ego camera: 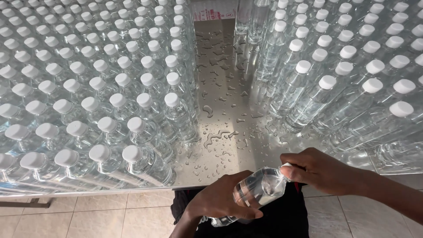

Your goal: Manually tightening and checking the caps on a large batch of water bottles on a production table.

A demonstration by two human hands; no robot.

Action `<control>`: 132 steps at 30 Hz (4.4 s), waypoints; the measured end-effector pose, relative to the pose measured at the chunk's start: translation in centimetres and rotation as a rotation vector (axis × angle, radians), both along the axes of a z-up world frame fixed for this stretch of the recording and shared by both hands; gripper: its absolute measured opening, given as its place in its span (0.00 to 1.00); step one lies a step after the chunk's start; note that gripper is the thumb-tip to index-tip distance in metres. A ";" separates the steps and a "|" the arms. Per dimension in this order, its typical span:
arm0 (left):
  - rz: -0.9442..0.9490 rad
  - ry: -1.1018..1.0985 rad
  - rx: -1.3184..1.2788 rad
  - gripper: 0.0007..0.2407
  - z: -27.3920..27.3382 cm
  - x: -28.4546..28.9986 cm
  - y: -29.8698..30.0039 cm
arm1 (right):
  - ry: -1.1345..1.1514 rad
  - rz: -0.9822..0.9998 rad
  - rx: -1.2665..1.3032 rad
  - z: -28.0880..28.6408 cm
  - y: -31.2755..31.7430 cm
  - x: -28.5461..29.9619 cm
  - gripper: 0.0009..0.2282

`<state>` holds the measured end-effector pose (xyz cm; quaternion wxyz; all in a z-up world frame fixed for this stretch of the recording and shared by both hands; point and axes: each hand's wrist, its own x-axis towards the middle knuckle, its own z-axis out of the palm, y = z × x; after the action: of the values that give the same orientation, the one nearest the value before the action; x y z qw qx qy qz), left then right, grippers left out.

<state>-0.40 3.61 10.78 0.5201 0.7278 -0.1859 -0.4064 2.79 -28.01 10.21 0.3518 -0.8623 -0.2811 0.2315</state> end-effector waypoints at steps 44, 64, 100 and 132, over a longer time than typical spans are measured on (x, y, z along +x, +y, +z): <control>0.440 -1.205 0.473 0.38 -8.1 1.1 -3.1 | 0.010 -0.430 -0.349 1.7 6.7 5.8 0.20; 1.107 -1.032 0.012 0.25 -15.3 -3.5 0.3 | -0.705 0.091 0.289 3.2 22.5 6.7 0.20; 1.097 -1.069 -0.047 0.15 -13.7 -5.5 -0.4 | -1.166 0.343 0.223 4.4 27.5 9.2 0.13; 1.050 -0.931 -0.142 0.14 -13.7 -5.3 0.1 | -0.954 0.258 0.314 4.2 27.3 10.1 0.09</control>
<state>-5.67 3.67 -2.93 0.5601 0.7838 -0.0394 0.2652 12.93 -0.66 14.46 0.2783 -0.7670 -0.5456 -0.1912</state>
